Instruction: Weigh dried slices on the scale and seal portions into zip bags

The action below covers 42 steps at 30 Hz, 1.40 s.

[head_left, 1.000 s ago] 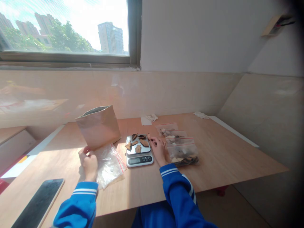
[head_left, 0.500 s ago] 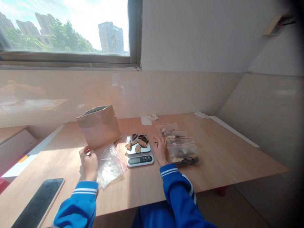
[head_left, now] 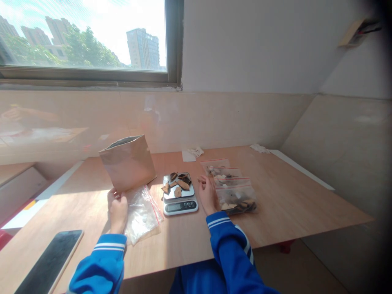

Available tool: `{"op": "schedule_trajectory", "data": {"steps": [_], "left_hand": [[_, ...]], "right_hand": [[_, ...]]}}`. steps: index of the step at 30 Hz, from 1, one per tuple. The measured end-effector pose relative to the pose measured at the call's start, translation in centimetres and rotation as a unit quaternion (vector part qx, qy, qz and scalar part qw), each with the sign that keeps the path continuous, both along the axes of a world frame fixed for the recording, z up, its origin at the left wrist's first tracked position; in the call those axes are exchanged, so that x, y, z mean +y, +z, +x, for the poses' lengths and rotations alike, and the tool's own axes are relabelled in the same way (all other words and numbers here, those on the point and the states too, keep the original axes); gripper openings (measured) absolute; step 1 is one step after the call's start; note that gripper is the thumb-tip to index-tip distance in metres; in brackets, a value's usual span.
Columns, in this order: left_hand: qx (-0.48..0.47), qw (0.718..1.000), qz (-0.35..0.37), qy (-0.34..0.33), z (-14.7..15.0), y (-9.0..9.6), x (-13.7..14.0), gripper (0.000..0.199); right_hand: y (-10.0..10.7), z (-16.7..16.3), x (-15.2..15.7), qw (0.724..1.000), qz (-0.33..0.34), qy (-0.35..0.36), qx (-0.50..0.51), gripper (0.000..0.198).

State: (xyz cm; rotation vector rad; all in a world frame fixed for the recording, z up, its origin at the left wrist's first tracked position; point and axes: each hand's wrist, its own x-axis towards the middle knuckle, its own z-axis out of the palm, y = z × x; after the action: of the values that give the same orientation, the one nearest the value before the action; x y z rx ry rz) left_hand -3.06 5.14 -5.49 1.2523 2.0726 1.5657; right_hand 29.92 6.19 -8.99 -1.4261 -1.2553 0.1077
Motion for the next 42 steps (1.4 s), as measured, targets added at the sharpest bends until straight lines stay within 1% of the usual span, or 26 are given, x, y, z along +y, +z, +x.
{"op": "schedule_trajectory", "data": {"steps": [3, 6, 10, 13, 18, 22, 24, 26, 28, 30, 33, 38, 42], "left_hand": [[0.001, 1.0, 0.001, -0.018, 0.0, -0.1, 0.2, 0.041], [0.01, 0.999, -0.005, -0.032, 0.1, -0.1, 0.1, 0.046], [0.014, 0.999, -0.002, -0.046, 0.2, -0.1, 0.0, 0.052], [0.012, 0.999, -0.002, -0.046, 0.2, -0.1, 0.0, 0.053], [0.011, 0.999, 0.002, -0.041, 0.2, 0.0, 0.0, 0.051], [0.013, 0.999, -0.001, -0.037, 0.3, 0.1, -0.1, 0.05], [0.013, 0.999, -0.002, -0.037, 0.3, 0.2, -0.2, 0.05], [0.013, 0.999, -0.007, -0.035, 0.3, 0.2, -0.2, 0.05], [0.014, 0.999, -0.014, -0.031, 0.4, 0.3, -0.3, 0.049], [0.014, 0.999, -0.012, -0.03, 0.4, 0.2, -0.3, 0.048], [0.005, 0.999, 0.029, -0.034, 0.4, 0.1, -0.2, 0.047], [-0.038, 0.988, 0.147, -0.002, 0.1, -0.5, 0.5, 0.051], [-0.031, 0.983, 0.179, 0.021, -0.2, -0.7, 0.5, 0.051]], "right_hand": [[0.8, -0.5, -1.2, 1.0, 0.017, 0.017, 0.004, 0.028], [1.5, -0.9, -2.3, 0.998, 0.044, 0.038, -0.023, 0.022], [2.0, -1.2, -3.4, 0.99, 0.076, 0.105, -0.06, 0.019], [2.0, -1.4, -3.8, 0.984, 0.069, 0.141, -0.083, 0.02], [1.9, -1.6, -4.2, 0.982, 0.025, 0.142, -0.118, 0.019], [2.4, -1.7, -4.6, 0.979, -0.001, 0.148, -0.137, 0.019], [2.6, -1.6, -4.8, 0.978, 0.009, 0.157, -0.134, 0.021], [2.7, -1.4, -4.8, 0.98, 0.035, 0.155, -0.119, 0.024], [2.7, -1.1, -4.7, 0.984, 0.06, 0.134, -0.097, 0.027], [2.5, -1.0, -4.4, 0.989, 0.072, 0.106, -0.074, 0.029], [2.1, -0.8, -4.1, 0.993, 0.071, 0.074, -0.053, 0.029], [1.7, -0.8, -3.8, 0.994, 0.068, 0.068, -0.049, 0.028], [1.6, -0.7, -3.7, 0.996, 0.067, 0.047, -0.032, 0.026]]}}
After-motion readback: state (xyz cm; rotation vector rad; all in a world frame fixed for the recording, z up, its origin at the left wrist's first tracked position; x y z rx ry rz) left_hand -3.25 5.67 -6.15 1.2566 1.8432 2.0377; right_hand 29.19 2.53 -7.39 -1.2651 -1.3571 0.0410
